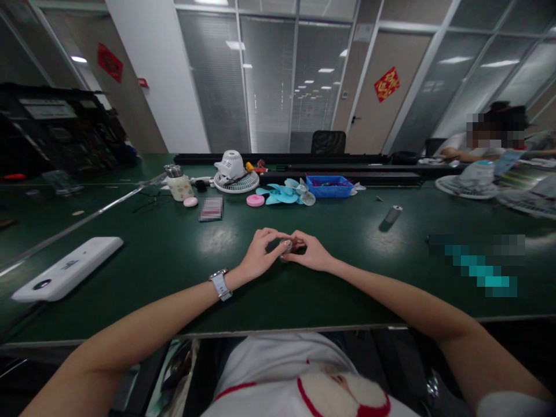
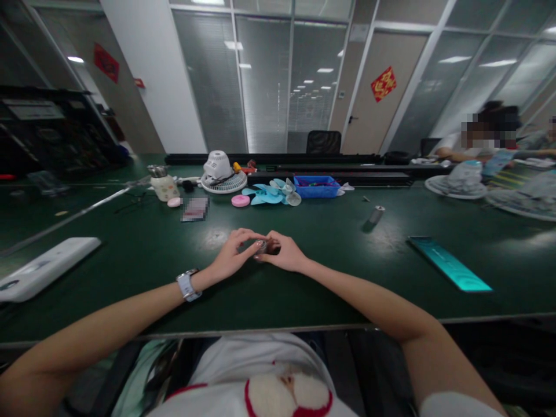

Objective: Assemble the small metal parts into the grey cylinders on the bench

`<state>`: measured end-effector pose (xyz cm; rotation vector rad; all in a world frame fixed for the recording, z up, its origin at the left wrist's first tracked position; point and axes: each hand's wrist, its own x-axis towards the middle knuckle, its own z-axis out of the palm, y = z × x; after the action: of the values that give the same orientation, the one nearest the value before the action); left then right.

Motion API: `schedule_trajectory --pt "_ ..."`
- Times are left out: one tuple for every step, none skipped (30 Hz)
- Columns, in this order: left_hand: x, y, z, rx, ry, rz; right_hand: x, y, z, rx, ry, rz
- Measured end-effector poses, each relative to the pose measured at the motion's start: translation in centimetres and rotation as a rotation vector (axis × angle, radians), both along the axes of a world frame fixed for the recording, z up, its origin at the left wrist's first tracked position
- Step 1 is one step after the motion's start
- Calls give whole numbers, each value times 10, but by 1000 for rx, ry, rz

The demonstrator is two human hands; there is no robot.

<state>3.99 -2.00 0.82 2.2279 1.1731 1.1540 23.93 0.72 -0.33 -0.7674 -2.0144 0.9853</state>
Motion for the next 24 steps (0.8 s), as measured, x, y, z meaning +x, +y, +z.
schedule_trajectory --pt "1 0 -1 5 1 11 0 0 0 1 -3 -3" --pt "2 0 -1 5 0 23 0 0 0 4 -3 -8" --pt "3 1 -2 2 -3 36 1 1 0 7 -2 -10" --pt "4 2 -3 -1 -6 46 1 1 -1 13 -1 -11" --pt "5 3 -3 -3 -7 53 1 2 -1 21 -2 -13" --pt "5 4 -3 -4 -7 56 1 3 -2 30 -7 -15" --pt "5 4 -2 -2 -6 58 1 3 -3 37 -15 -19" --pt "6 5 -1 3 -7 59 1 4 -3 39 -20 -23" --pt "5 6 1 12 -12 64 1 4 -4 38 -24 -26" --pt "5 6 3 24 -22 71 1 4 -4 34 -25 -28" --pt "3 7 5 40 -35 83 1 3 -4 29 -24 -30" --pt "1 8 7 56 -47 98 1 3 -3 25 -23 -32" --pt "-2 9 8 70 -54 115 1 2 -3 22 -24 -34" --pt "-6 11 9 78 -50 129 1 2 -2 20 -25 -36" --pt "-10 13 9 77 -32 140 1 1 -1 18 -28 -35" --pt "-14 15 7 66 1 147 1 1 0 16 -30 -34" --pt "-19 18 5 45 43 151 2 1 0 13 -31 -31" --pt "-22 21 2 19 91 157 2 0 1 9 -32 -29" --pt "-26 23 -2 -3 131 168 2 0 1 8 -33 -28" --pt "-28 26 -6 -31 174 161 2 0 0 8 -35 -28" --pt "-29 28 -9 -59 215 143 2 0 0 9 -36 -27" --pt "-30 29 -12 -78 249 126 2 0 -1 10 -35 -26" --pt "-30 30 -14 -90 277 111 2 0 -1 7 -32 -25" --pt "-30 30 -15 -93 297 103 2 0 -1 0 -28 -25"
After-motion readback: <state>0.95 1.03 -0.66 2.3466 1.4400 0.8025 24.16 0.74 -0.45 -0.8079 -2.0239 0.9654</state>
